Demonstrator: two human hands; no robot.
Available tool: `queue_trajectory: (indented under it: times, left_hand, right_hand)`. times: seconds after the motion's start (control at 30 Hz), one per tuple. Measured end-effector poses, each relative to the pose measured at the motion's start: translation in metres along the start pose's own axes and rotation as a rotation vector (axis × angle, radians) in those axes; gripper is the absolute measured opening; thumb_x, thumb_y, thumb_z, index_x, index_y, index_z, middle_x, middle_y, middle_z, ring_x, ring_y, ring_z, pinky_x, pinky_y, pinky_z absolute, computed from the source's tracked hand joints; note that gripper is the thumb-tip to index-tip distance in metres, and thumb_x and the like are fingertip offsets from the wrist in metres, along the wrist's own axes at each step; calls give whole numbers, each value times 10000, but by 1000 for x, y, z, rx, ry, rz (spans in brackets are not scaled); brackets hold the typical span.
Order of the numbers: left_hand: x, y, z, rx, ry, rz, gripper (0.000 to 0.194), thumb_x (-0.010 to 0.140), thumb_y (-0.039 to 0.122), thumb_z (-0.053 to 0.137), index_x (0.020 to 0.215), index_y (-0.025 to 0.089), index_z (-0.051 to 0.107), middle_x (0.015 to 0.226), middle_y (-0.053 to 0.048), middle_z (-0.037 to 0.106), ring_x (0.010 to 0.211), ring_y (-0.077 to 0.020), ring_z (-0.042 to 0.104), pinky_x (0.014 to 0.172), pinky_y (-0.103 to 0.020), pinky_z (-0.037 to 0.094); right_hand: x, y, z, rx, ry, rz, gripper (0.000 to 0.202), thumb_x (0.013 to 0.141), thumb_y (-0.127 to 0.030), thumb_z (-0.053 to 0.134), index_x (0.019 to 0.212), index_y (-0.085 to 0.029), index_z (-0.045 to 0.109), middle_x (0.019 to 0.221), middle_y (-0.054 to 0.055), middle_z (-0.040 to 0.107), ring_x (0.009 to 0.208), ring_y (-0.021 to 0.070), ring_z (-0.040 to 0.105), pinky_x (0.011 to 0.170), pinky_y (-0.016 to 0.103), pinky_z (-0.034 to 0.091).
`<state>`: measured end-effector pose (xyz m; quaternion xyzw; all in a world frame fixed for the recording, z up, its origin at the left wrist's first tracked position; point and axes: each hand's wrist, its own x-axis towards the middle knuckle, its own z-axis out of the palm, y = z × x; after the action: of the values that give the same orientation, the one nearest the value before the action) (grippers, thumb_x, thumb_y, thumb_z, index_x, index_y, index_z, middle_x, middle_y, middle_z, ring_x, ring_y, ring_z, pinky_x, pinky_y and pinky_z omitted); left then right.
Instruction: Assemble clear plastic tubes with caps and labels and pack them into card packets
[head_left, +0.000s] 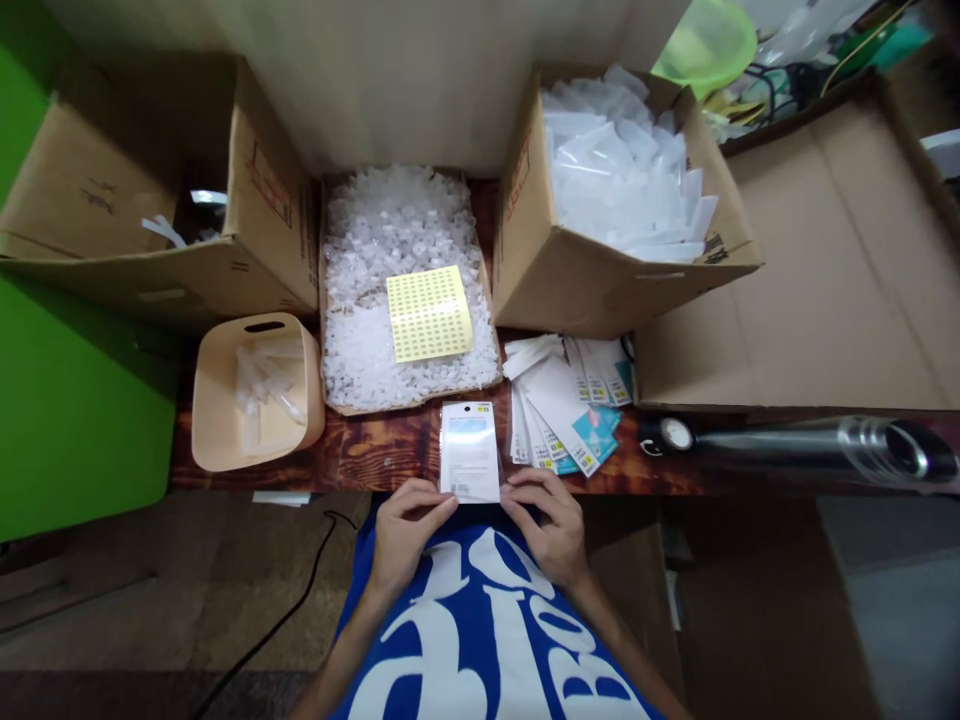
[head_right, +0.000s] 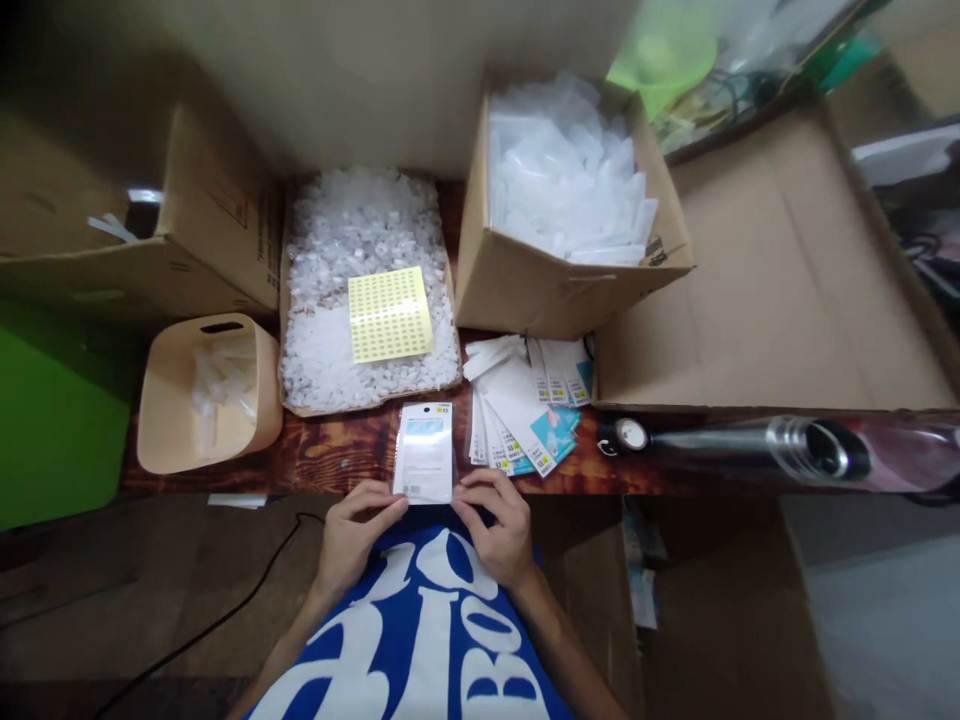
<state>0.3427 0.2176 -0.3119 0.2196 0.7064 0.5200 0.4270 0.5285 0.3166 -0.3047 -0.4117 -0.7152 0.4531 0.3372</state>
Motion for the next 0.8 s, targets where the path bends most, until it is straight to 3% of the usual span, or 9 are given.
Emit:
queue_trajectory:
  times: [0.17,0.37,0.6,0.8]
  left_hand:
    - [-5,-5,1,-124,4,-252,206,647,326,887,773,176,825,778,-69,774,718,-183,703,694,-268,571]
    - [-9,-1,1,-203,5,-330,280,719,420,826,798,151,823,765,-80,788,710,-208,736,716,-307,616]
    - [-14,-6,8,-270,234,-386,287,632,347,899,809,139,810,780,-69,798,694,-204,752,729,-305,634]
    - [-13,-7,7,-371,194,-435,353,627,400,906,803,121,779,757,-74,793,709,-217,770,744,-314,650]
  right_hand:
    - [-12,5,9,72,-8,216,67,866,-224,747,817,-226,792,857,59,708,787,202,696,697,319,577]
    - [-16,12,11,168,-49,323,103,854,-241,771,752,-230,784,821,42,734,779,202,702,735,324,575]
    - [-19,8,19,251,-84,399,194,904,-320,717,758,-194,729,821,51,690,724,191,699,659,310,619]
    - [-19,10,22,267,-78,440,206,904,-351,713,779,-188,692,831,43,663,665,181,701,643,314,640]
